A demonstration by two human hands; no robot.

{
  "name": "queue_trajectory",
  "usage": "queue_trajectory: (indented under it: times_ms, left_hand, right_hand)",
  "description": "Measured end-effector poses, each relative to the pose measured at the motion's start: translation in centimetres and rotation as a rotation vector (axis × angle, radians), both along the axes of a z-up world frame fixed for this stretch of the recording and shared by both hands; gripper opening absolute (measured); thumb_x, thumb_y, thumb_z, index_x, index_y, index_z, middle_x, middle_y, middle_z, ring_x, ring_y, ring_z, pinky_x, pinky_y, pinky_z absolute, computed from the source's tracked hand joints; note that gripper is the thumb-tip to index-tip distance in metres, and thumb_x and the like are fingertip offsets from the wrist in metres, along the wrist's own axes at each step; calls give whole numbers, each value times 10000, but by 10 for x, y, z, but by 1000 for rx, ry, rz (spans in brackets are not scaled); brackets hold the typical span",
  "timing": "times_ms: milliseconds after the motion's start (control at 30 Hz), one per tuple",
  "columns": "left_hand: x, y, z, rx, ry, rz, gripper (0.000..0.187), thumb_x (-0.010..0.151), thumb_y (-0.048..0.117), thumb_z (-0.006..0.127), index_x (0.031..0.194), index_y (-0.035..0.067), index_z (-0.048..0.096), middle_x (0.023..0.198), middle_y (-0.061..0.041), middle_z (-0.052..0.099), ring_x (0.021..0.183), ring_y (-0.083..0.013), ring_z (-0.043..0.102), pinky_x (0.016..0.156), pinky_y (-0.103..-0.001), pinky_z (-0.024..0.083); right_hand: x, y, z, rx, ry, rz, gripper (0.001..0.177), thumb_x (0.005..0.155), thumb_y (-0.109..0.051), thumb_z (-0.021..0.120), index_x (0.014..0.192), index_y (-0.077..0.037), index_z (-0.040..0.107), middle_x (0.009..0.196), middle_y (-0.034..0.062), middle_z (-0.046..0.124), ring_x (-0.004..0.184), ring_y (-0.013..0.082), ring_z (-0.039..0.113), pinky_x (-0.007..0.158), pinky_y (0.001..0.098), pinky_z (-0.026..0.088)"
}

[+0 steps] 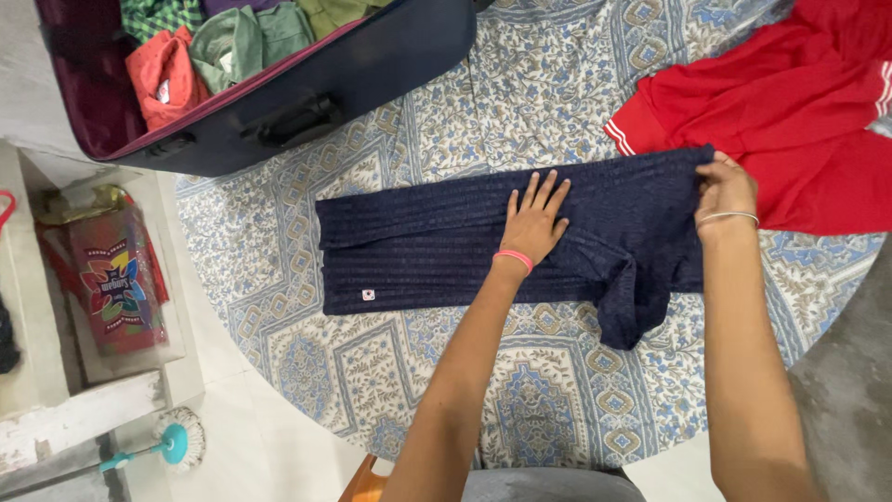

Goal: The person folds a blue shirt and a red shirt and places them into an open suitcase already containing several other folded shirts.

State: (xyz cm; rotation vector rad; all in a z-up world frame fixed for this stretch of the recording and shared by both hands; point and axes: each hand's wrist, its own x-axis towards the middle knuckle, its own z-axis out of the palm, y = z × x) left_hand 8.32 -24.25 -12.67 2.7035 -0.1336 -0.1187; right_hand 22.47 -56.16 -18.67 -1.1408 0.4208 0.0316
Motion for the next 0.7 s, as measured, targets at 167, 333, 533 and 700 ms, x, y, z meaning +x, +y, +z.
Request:
queue_trajectory:
  times_ms: [167, 333, 533, 700]
  left_hand:
    - [-1, -5, -2, 52, 31, 12, 704, 976, 363, 599, 1603, 242, 302, 1700, -37, 214, 1574, -319, 183, 1233, -627, 190]
    - [-2, -1, 7, -32, -14, 12, 665, 976, 352, 597, 1581, 224, 352, 1675, -46, 275, 1558, -299, 216, 1232, -590, 197]
    - [-40, 44, 30, -287, -310, 315, 338, 993, 139, 622, 1331, 148, 631, 1367, -56, 617, 1359, -272, 532, 1163, -432, 401]
    - [-83, 98, 29, -79, -338, 316, 314, 926, 108, 653, 1239, 136, 657, 1227, -60, 636, 1189, -271, 578, 1036, -426, 445]
  right_hand:
    - [0, 18, 12, -586, -113, -57, 302, 816, -44, 828, 1107, -58, 749, 878, 37, 721, 804, 179, 687, 751, 316, 555]
    - [-3, 23, 57, -1291, -255, -19, 396, 836, -95, 874, 1219, -77, 775, 875, 117, 746, 803, 312, 728, 739, 443, 544]
    - [-44, 63, 118, -1581, -571, -132, 360, 784, -25, 813, 1129, 13, 717, 1090, 194, 678, 1008, 389, 613, 854, 472, 475]
    - [-126, 149, 146, -1337, -744, 403, 147, 998, -200, 757, 1125, -151, 701, 1163, 70, 665, 1170, 292, 587, 1045, 452, 468]
